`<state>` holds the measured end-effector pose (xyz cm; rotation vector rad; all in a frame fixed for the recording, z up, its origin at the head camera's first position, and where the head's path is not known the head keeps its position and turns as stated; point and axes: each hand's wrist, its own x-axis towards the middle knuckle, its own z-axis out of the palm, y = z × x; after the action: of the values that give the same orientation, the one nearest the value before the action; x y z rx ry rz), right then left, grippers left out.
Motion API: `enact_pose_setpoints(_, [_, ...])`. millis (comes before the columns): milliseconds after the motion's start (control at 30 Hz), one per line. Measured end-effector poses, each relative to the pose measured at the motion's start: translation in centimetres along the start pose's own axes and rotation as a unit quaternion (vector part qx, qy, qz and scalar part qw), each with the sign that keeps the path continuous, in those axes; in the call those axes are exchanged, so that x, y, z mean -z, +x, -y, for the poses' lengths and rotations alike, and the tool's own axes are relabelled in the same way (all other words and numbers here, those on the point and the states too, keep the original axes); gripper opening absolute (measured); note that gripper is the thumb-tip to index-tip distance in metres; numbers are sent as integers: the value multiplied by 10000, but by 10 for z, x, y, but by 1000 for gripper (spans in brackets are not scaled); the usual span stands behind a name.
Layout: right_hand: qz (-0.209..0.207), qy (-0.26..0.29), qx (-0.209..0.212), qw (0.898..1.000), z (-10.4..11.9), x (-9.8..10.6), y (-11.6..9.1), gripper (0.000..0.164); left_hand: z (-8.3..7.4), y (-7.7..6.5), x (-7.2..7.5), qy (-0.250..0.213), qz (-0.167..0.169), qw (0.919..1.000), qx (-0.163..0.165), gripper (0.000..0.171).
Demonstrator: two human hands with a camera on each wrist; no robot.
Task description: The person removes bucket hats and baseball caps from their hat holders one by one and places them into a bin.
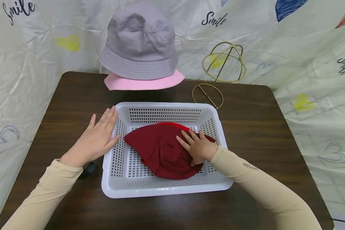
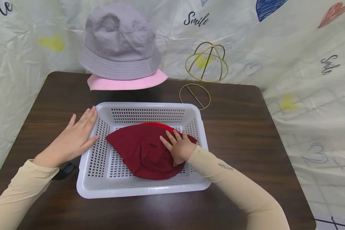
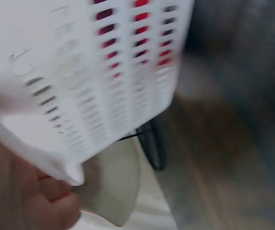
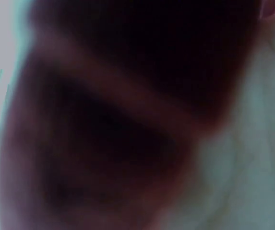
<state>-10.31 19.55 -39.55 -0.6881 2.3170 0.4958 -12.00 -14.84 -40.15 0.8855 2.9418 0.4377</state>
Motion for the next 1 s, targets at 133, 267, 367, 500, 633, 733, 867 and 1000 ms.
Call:
enact_pose_setpoints(133, [-21,-31,-3,10000,2,0,2,106,-6,1,4,35,153,9996,247,76])
enact_pose_setpoints(267, [-35,-44,-36,10000,3,1,2,106,-14,3,2,-124,65,9987,487,76])
enact_pose_setpoints(367, [-62,22,-20,10000,3,2,2,107,-16,3,-2,-330,-79,9977,595,78])
enact_pose_setpoints(500, [-158,356,88,9992,-2,3,1,106,-17,2,-6,-414,-218,9972,590,79])
enact_pose_setpoints(633, [-296,964,342,9943,-11,9,-1,99,-16,2,-7,-366,-314,9972,571,81])
enact_pose_setpoints(733, [-432,1330,666,9879,-19,18,-5,85,-15,2,-7,-318,-332,9974,564,82])
enact_pose_setpoints(867, [-1167,1232,1217,9780,-32,35,-13,64,-13,1,-7,-359,-269,9977,508,83])
enact_pose_setpoints(1000, [-2279,772,1506,9589,-44,57,-20,53,-10,3,-7,-501,-237,9976,423,82])
